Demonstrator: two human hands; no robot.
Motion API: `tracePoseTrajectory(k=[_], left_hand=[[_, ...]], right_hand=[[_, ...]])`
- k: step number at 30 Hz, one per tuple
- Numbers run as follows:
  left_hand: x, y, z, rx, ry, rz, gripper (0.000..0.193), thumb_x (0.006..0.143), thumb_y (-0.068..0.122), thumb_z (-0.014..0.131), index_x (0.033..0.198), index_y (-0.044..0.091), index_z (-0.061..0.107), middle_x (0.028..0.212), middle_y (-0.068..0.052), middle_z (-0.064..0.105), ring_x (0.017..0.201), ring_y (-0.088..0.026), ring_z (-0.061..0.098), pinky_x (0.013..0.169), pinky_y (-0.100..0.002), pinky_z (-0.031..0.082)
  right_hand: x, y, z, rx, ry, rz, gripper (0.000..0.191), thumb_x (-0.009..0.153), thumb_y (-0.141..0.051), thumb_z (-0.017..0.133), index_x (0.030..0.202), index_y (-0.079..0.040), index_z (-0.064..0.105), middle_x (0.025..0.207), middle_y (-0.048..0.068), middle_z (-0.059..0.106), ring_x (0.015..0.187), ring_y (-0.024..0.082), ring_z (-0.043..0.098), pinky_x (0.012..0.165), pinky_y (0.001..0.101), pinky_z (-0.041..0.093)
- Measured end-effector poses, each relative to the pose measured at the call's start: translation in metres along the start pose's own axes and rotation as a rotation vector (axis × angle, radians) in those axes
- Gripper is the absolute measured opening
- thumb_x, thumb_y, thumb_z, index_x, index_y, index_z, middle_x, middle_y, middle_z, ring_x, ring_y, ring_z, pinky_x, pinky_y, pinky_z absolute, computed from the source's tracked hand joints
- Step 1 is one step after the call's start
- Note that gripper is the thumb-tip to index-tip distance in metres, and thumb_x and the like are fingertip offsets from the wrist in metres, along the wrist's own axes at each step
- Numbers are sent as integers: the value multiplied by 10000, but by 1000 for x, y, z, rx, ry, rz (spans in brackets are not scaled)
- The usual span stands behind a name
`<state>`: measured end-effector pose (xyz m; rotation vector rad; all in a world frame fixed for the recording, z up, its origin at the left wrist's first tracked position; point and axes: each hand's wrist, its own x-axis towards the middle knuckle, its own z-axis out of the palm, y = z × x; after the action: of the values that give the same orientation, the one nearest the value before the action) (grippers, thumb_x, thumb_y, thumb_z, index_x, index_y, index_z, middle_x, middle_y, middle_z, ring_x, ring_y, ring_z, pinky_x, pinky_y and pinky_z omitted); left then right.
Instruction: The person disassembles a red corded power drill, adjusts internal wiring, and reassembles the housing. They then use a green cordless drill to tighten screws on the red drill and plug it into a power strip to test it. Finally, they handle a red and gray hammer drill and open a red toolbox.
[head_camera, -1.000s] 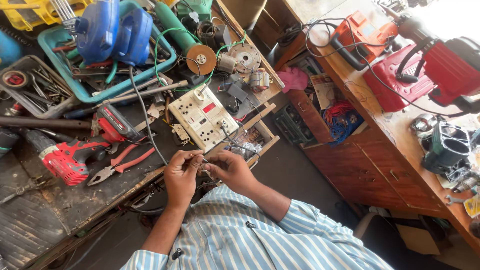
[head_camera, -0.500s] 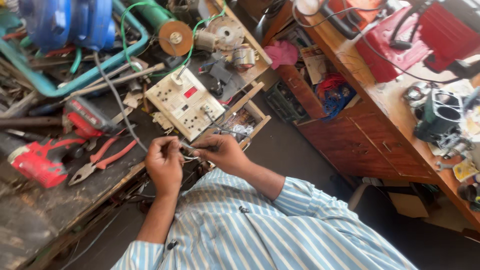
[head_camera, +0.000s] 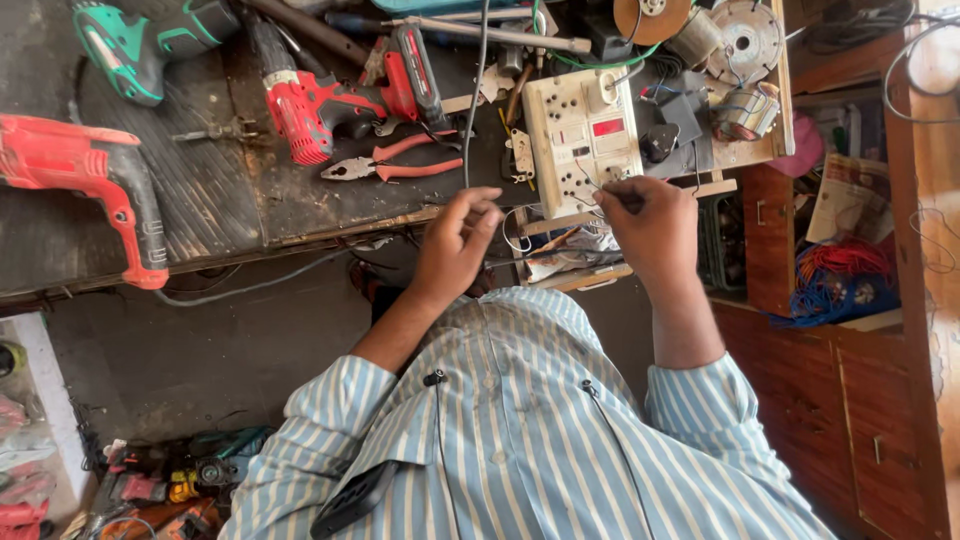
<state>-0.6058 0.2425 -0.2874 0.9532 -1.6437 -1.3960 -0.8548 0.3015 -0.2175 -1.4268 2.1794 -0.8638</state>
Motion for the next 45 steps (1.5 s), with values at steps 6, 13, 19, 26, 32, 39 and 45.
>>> tracePoseTrajectory(k=[6, 13, 19, 26, 32, 39, 45], left_hand=[[-32, -13, -30, -52, 24, -74, 274, 1048, 115, 609, 1303, 14, 601, 1026, -46, 710, 855, -83, 630, 778, -242, 538], [-57, -28, -52, -122, 68, -207, 237, 1059, 102, 589, 1274, 3, 610, 1010, -40, 698, 827, -58, 597, 762, -234, 528], [-64, -32, -63, -83, 101, -226, 194, 1056, 113, 603, 1214, 12, 652, 968, -25, 714, 802, -54, 602, 746, -227, 531], [-71, -31, -73, -11, 105, -212, 175, 1051, 118, 609, 1183, 20, 671, 950, -25, 731, 788, -56, 638, 717, -229, 543], [-74, -29, -72, 29, 78, -264, 166, 1030, 109, 620, 1151, 19, 690, 935, -33, 741, 772, -59, 638, 697, -239, 533], [-72, -27, -71, -9, 50, -256, 168, 1030, 100, 615, 1158, 19, 686, 934, -30, 739, 807, -66, 651, 739, -245, 543], [-72, -24, -80, 28, 48, -259, 156, 1023, 90, 622, 1146, 22, 690, 935, -32, 741, 793, -69, 650, 721, -247, 537]], right_hand=[[13, -9, -8, -134, -83, 87, 203, 873, -218, 814, 952, -33, 788, 805, 120, 760, 689, 207, 746, 647, 320, 561], [21, -10, 9, -49, -51, 26, 200, 900, -220, 812, 970, -35, 784, 822, 102, 768, 722, 175, 762, 675, 293, 581], [19, -12, 29, -63, 5, -21, 166, 932, -194, 788, 980, -35, 786, 836, 99, 764, 726, 186, 758, 664, 304, 578], [-5, -16, 22, -248, 20, -121, 148, 949, -177, 766, 954, -33, 795, 857, 142, 742, 730, 299, 725, 673, 373, 564], [-12, -19, 31, -236, 64, -82, 150, 943, -175, 754, 937, -29, 789, 849, 140, 739, 718, 281, 736, 664, 369, 575], [-10, -20, 31, -287, 62, -111, 140, 941, -179, 759, 935, -44, 794, 827, 123, 739, 721, 275, 734, 688, 367, 581], [11, -14, 40, -402, 78, -211, 111, 926, -170, 763, 902, -66, 792, 888, 104, 741, 740, 274, 717, 700, 389, 574]])
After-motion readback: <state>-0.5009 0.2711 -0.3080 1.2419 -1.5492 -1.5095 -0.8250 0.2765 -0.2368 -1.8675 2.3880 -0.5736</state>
